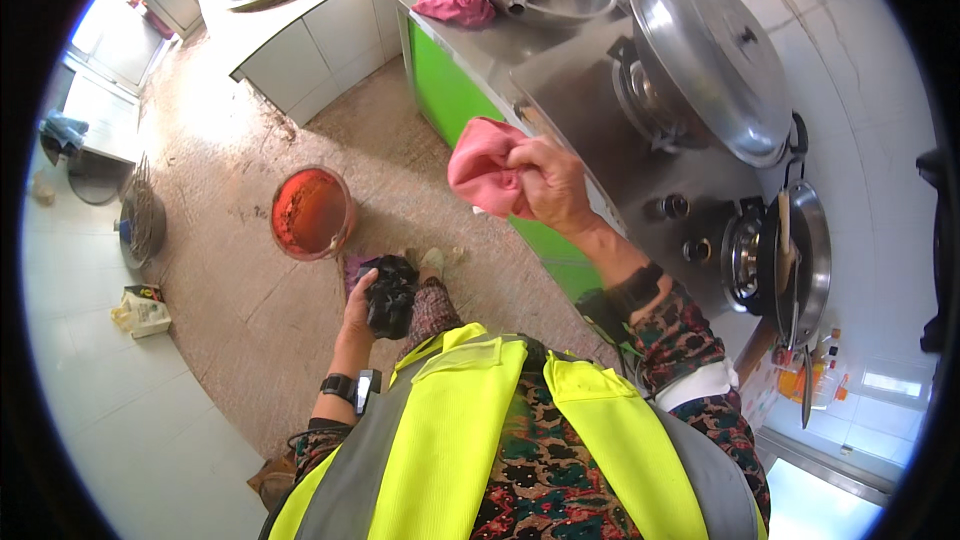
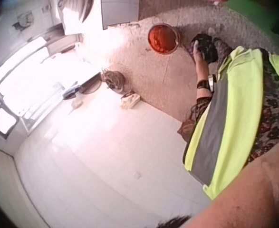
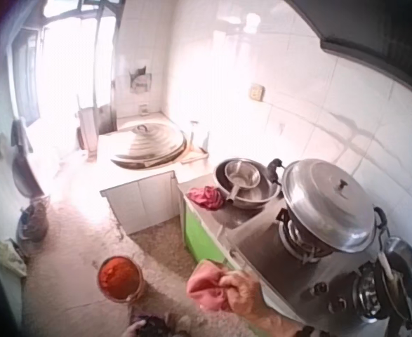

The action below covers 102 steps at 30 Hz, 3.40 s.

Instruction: The person wipes green kitchen cabinet doors and the stainless steel countertop with a dark cloth. They briefly pick up a pink cloth and a small broom, then continue wiping the cabinet and counter surfaces.

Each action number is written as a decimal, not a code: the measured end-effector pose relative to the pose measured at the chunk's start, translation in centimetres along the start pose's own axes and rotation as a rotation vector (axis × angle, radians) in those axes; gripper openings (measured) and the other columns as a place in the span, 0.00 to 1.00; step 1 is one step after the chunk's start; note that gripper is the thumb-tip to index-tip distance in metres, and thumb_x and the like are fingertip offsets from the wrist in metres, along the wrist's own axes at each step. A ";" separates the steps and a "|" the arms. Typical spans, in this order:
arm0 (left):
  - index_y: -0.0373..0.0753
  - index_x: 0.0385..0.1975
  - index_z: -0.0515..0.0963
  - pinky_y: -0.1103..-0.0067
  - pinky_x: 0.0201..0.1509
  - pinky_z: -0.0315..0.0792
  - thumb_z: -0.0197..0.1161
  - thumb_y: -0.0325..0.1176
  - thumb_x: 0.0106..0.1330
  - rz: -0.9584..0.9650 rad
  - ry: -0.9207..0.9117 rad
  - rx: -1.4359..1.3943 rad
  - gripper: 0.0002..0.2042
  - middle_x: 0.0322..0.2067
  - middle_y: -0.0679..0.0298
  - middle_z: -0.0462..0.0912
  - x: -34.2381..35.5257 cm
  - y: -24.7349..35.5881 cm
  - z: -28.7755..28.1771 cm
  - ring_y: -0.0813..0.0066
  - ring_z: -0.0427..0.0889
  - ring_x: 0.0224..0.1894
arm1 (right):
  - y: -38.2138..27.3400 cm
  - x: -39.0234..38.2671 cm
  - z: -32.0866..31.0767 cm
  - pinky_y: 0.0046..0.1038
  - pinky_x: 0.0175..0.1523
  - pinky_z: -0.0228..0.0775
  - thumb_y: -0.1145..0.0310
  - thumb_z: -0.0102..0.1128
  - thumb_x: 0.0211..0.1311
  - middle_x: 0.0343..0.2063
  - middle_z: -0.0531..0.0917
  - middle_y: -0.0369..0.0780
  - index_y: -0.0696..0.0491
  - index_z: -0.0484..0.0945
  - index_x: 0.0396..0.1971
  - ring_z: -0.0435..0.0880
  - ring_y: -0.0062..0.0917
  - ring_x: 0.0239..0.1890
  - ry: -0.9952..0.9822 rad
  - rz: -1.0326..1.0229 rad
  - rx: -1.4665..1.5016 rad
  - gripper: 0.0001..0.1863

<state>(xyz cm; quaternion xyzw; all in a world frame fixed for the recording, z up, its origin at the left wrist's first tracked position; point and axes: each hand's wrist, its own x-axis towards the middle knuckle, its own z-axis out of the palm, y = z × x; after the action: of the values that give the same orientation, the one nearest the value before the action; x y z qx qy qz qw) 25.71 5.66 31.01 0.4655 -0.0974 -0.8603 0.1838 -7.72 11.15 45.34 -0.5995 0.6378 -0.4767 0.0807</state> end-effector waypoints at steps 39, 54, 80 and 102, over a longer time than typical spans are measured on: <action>0.39 0.64 0.65 0.63 0.65 0.64 0.56 0.60 0.65 -0.140 -0.498 1.289 0.35 0.64 0.51 0.66 21.2 -17.4 0.8 0.55 0.67 0.64 | 15.9 -28.0 4.8 0.38 0.51 0.73 0.68 0.69 0.40 0.46 0.79 0.43 0.47 0.75 0.50 0.79 0.43 0.48 -0.588 0.705 -0.240 0.30; 0.39 0.46 0.79 0.63 0.50 0.73 0.62 0.60 0.54 0.139 0.489 2.132 0.30 0.41 0.50 0.84 41.1 -12.5 -21.5 0.53 0.82 0.46 | 21.3 -50.0 4.2 0.37 0.60 0.68 0.66 0.72 0.42 0.51 0.77 0.49 0.53 0.71 0.55 0.76 0.44 0.56 -0.715 1.138 -0.099 0.35; 0.40 0.63 0.66 0.65 0.61 0.70 0.48 0.36 0.70 -0.311 -0.181 2.452 0.22 0.58 0.48 0.74 35.7 -14.0 -33.3 0.53 0.72 0.61 | 25.8 -59.5 15.6 0.39 0.49 0.75 0.56 0.70 0.51 0.42 0.81 0.46 0.50 0.73 0.51 0.80 0.46 0.47 -0.357 0.841 -0.124 0.27; 0.38 0.66 0.63 0.68 0.70 0.55 0.48 0.50 0.73 0.665 -1.230 1.425 0.28 0.67 0.54 0.63 22.0 -15.6 -11.8 0.56 0.61 0.69 | 12.6 -59.1 19.4 0.40 0.54 0.68 0.49 0.43 0.72 0.44 0.82 0.53 0.62 0.73 0.51 0.80 0.43 0.47 0.825 0.787 -0.169 0.28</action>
<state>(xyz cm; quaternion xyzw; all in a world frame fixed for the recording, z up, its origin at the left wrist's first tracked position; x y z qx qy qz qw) 21.11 11.03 2.42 -0.1105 -0.7944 -0.5971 0.0108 12.58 48.80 -1.57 -0.0858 0.8274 -0.5526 -0.0518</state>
